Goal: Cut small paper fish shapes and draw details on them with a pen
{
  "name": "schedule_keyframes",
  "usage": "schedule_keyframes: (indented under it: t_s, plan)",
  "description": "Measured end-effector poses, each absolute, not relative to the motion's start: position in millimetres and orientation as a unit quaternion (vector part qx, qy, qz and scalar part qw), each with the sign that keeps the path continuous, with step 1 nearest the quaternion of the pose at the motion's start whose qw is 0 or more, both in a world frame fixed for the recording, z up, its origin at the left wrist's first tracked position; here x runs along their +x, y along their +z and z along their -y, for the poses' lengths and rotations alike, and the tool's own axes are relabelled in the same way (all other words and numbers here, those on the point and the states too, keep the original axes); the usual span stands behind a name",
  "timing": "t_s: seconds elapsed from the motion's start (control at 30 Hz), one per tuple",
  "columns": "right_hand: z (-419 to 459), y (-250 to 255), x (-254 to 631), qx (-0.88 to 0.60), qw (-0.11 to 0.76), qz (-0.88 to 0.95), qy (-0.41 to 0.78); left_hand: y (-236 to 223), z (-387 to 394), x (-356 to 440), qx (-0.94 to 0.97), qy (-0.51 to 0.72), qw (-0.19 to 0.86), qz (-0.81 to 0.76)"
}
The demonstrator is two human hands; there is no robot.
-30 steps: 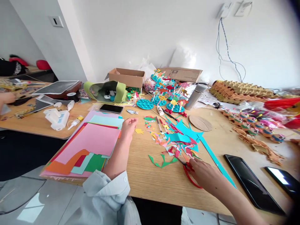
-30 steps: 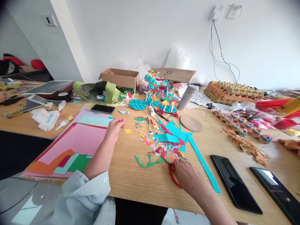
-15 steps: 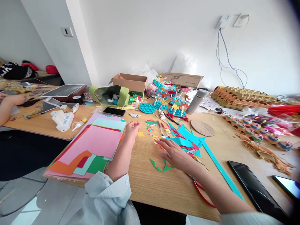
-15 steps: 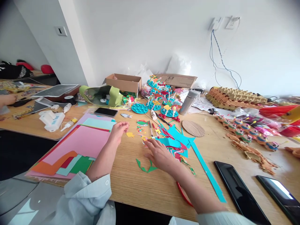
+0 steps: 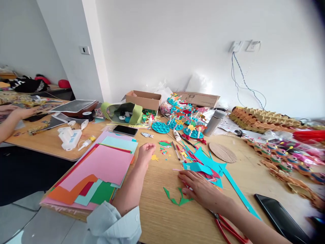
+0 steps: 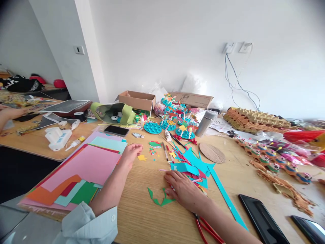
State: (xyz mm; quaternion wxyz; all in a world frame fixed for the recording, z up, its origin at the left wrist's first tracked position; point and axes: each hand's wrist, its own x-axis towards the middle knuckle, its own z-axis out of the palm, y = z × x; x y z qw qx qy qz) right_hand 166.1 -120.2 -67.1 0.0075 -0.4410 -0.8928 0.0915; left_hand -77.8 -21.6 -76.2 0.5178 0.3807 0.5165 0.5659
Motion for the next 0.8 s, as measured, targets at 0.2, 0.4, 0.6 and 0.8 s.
schedule_keyframes:
  t_s: [0.2, 0.4, 0.6, 0.8]
  plan:
    - [146, -68, 159, -0.440, 0.010, 0.897, 0.045, -76, 25, -75, 0.383, 0.561, 0.514, -0.523]
    - [164, -78, 125, -0.296, 0.005, 0.950, 0.099, -80, 21, -77, 0.379, 0.558, 0.502, -0.541]
    - [145, -103, 158, -0.379, 0.014, 0.924, 0.045, -83, 21, -77, 0.390, 0.551, 0.502, -0.541]
    - [126, -118, 189, -0.463, 0.036, 0.885, -0.023, -87, 22, -78, 0.404, 0.540, 0.498, -0.544]
